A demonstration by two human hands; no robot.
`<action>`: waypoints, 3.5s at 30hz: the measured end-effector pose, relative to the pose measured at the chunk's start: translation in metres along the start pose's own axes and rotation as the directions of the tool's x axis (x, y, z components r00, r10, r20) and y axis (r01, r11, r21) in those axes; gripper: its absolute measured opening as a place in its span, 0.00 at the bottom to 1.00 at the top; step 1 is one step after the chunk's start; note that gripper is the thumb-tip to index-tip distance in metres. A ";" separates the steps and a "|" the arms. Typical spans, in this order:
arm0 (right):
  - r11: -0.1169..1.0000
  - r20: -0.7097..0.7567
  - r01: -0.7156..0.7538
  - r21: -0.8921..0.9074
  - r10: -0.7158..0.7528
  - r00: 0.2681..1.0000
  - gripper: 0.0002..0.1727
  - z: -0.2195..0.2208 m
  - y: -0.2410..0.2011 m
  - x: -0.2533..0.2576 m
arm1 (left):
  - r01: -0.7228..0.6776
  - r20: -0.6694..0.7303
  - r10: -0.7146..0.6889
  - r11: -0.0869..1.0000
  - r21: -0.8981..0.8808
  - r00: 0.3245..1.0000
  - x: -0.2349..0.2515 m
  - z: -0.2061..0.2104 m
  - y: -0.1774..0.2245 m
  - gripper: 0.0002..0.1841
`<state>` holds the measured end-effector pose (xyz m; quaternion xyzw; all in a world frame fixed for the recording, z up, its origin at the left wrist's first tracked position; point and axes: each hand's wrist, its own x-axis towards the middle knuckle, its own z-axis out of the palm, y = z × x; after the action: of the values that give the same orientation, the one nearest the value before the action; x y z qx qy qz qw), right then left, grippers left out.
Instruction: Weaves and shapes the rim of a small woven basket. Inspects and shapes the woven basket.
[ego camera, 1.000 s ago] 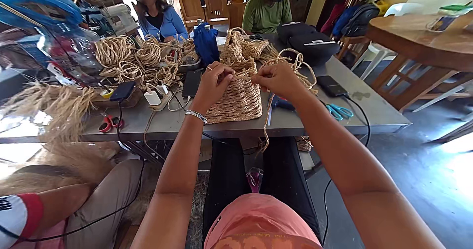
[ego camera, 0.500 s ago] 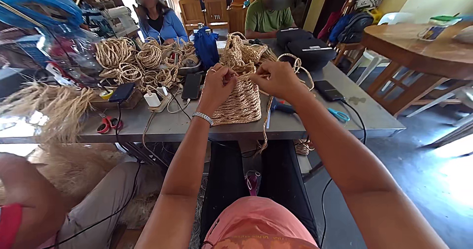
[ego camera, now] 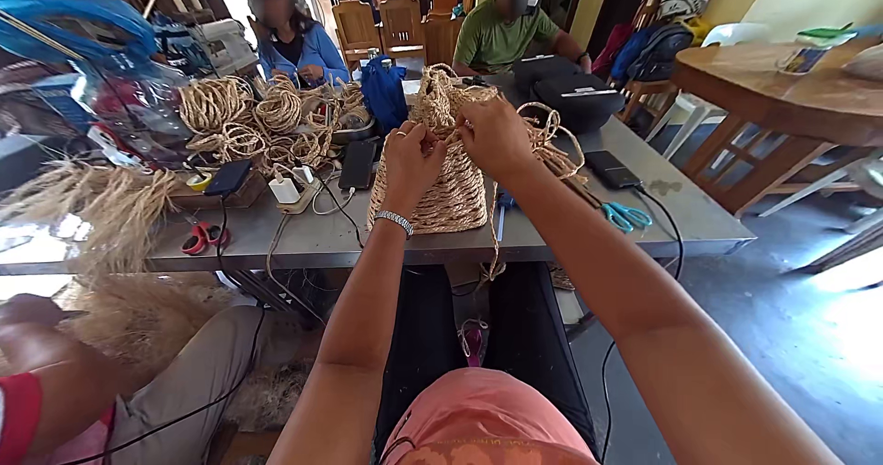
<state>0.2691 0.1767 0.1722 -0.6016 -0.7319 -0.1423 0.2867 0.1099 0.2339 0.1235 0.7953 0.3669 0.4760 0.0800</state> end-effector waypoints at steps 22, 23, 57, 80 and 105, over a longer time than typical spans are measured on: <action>0.961 -0.255 -0.005 0.276 0.078 0.964 0.12 0.045 0.005 -0.053 | -0.185 -0.044 0.188 0.980 0.070 0.981 -0.013 0.009 -0.012 0.13; 0.955 -0.228 -0.027 0.295 0.098 0.969 0.13 0.044 0.005 -0.054 | -0.193 -0.060 0.198 0.977 0.087 0.978 -0.013 0.012 -0.012 0.13; 0.986 0.226 -0.081 0.146 0.047 0.973 0.17 -0.030 0.029 -0.036 | -0.243 0.120 0.298 0.909 -0.339 0.947 -0.006 0.001 -0.001 0.17; 0.980 0.103 -0.113 0.164 0.097 0.990 0.09 -0.019 0.012 -0.016 | -0.154 -0.010 0.160 0.927 -0.342 0.987 -0.008 0.012 0.010 0.06; 0.939 -0.205 0.095 0.330 -0.027 0.978 0.15 0.013 -0.020 -0.071 | -0.214 0.123 0.321 0.824 -0.524 0.939 -0.009 -0.027 -0.029 0.10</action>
<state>0.2546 0.1222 0.1226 -0.5031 -0.7318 -0.0824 0.4524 0.0706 0.2427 0.1175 0.8351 0.1040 0.4766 0.2542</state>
